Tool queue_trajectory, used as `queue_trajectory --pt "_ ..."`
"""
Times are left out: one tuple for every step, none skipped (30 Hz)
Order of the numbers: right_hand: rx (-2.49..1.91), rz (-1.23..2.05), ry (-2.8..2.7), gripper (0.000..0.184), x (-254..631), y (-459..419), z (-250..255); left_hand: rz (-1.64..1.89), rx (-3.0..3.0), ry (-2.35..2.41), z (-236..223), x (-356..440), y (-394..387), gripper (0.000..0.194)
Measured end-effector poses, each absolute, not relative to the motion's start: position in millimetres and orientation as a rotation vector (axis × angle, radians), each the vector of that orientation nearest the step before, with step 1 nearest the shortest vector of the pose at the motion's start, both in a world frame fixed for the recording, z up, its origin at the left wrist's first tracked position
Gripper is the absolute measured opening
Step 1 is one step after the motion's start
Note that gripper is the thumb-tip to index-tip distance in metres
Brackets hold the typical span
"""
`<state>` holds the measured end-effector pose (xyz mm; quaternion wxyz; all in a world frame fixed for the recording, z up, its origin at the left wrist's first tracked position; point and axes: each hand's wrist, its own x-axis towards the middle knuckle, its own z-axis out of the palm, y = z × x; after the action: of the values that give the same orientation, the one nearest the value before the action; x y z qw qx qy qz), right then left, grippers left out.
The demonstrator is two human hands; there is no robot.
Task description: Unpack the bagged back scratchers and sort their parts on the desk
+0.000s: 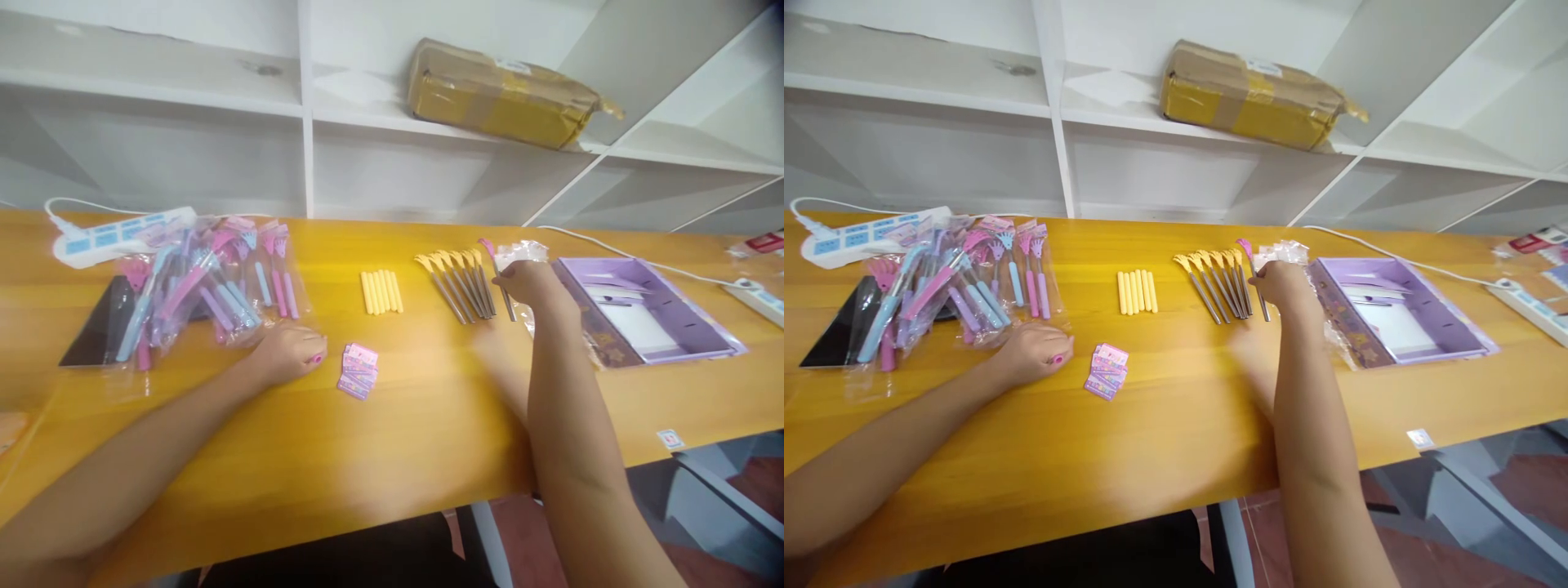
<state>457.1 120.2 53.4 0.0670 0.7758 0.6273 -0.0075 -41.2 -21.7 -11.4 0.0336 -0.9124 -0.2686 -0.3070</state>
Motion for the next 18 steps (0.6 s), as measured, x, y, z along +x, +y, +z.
queue_trajectory --pt "2.327 -0.025 1.861 0.025 458 123 48 -0.939 -2.814 -0.838 -12 -41 -21 0.032" --pt "2.314 -0.017 1.837 0.027 459 126 43 -0.934 -2.819 -0.846 -12 -42 -21 0.032" --pt "2.302 0.0 1.823 0.029 460 128 38 -0.927 -2.822 -0.853 -12 -42 -21 0.032" --pt "2.294 0.019 1.81 0.031 461 131 34 -0.922 -2.825 -0.856 -13 -42 -21 0.031" --pt "2.29 0.033 1.801 0.032 461 132 30 -0.919 -2.827 -0.856 -13 -42 -21 0.031" --pt "2.291 0.039 1.795 0.032 461 134 27 -0.919 -2.829 -0.856 -13 -42 -21 0.031" --pt "2.292 0.041 1.79 0.032 461 135 24 -0.918 -2.831 -0.856 -13 -42 -21 0.03" --pt "2.292 0.043 1.788 0.032 460 136 22 -0.916 -2.835 -0.857 -13 -42 -22 0.03" --pt "2.293 0.042 1.787 0.032 460 136 20 -0.912 -2.837 -0.86 -13 -42 -22 0.03" --pt "2.294 0.04 1.787 0.032 459 136 20 -0.91 -2.837 -0.861 -13 -42 -22 0.029" --pt "2.296 0.038 1.786 0.032 458 136 19 -0.904 -2.838 -0.863 -13 -43 -22 0.029" --pt "2.299 0.038 1.785 0.032 457 136 19 -0.897 -2.837 -0.865 -13 -43 -22 0.029" --pt "2.301 0.037 1.787 0.032 455 135 19 -0.886 -2.839 -0.87 -13 -43 -22 0.028" --pt "2.302 0.036 1.791 0.031 454 135 19 -0.873 -2.842 -0.877 -14 -43 -22 0.028" --pt "2.302 0.036 1.797 0.031 453 134 19 -0.862 -2.844 -0.883 -14 -43 -21 0.027" --pt "2.302 0.037 1.804 0.031 452 133 20 -0.855 -2.845 -0.889 -14 -43 -21 0.027" --pt "2.301 0.04 1.809 0.031 451 133 21 -0.849 -2.847 -0.896 -14 -43 -21 0.027" --pt "2.3 0.042 1.81 0.032 450 131 22 -0.847 -2.848 -0.901 -14 -43 -22 0.026"
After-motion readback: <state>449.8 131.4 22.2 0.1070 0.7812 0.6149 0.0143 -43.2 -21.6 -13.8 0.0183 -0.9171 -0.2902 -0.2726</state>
